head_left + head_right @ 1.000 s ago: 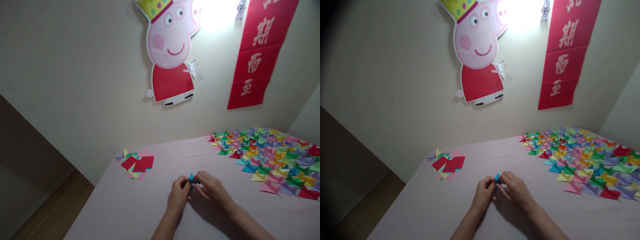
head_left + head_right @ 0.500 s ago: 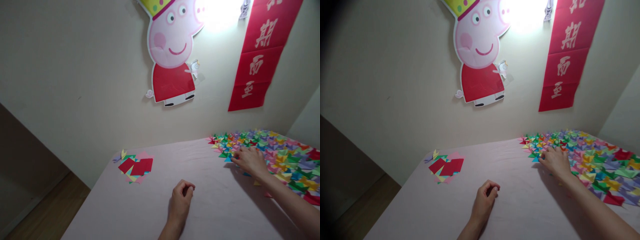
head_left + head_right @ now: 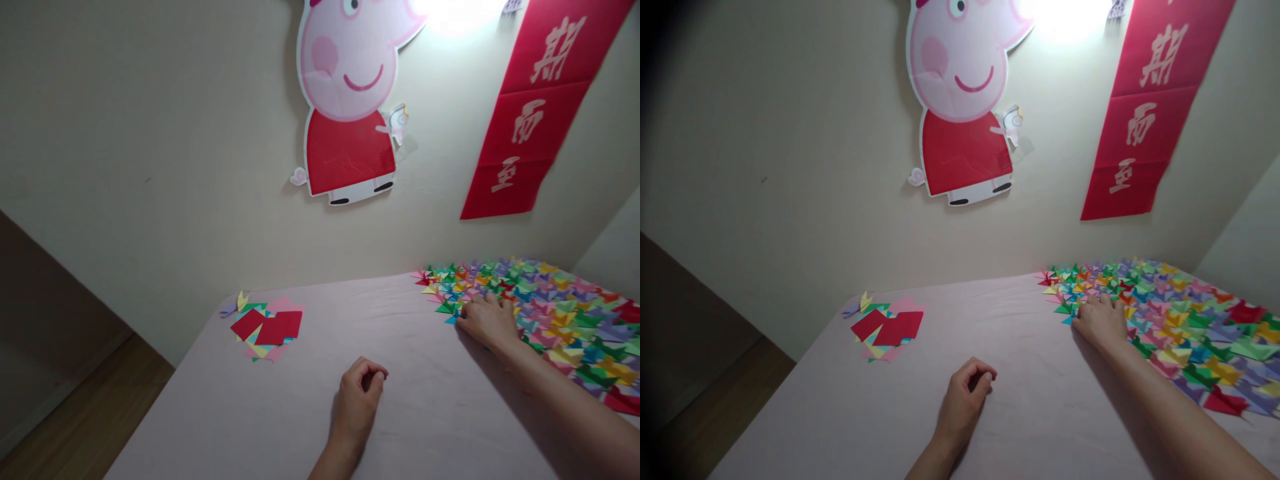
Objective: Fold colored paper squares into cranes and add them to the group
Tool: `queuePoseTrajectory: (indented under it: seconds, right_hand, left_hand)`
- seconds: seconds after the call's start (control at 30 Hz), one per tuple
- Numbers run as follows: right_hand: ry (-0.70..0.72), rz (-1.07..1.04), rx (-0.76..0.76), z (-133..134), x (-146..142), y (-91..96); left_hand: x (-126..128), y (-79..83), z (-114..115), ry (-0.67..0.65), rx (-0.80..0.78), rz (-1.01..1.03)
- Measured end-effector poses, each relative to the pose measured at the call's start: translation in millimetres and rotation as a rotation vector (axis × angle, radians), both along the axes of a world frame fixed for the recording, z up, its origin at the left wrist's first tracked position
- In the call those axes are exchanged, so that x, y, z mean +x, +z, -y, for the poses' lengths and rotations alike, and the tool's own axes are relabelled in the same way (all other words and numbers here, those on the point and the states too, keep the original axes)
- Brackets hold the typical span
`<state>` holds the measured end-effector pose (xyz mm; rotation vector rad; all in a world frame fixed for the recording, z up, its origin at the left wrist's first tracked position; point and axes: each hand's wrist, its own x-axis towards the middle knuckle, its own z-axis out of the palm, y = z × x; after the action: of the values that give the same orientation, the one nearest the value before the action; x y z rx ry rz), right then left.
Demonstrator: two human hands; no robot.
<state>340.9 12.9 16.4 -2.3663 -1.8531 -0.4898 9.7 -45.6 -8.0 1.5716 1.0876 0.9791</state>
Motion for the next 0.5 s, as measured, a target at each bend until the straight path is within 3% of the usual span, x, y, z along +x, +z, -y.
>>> queuePoseTrajectory:
  seconds: [0.17,0.27,0.33,0.4,0.5]
  right_hand:
    - [-0.009,-0.04,0.036,5,4,11.4]
    - [0.001,-0.073,0.095,14,7,34.5]
    - [-0.004,-0.132,0.212,21,0,52.3]
    - [0.11,-0.204,0.351,31,-15,66.9]
    - [0.399,-0.326,0.485,52,-45,76.8]
  left_hand:
    - [0,1.7,0,-0.007,0.003,0.006]
    - [1,4.5,0,-0.007,0.001,0.007]
    - [1,5.1,1,-0.001,0.004,0.003]
    - [2,4.4,2,0.011,0.01,-0.001]
    - [3,2.2,5,0.028,0.002,-0.012]
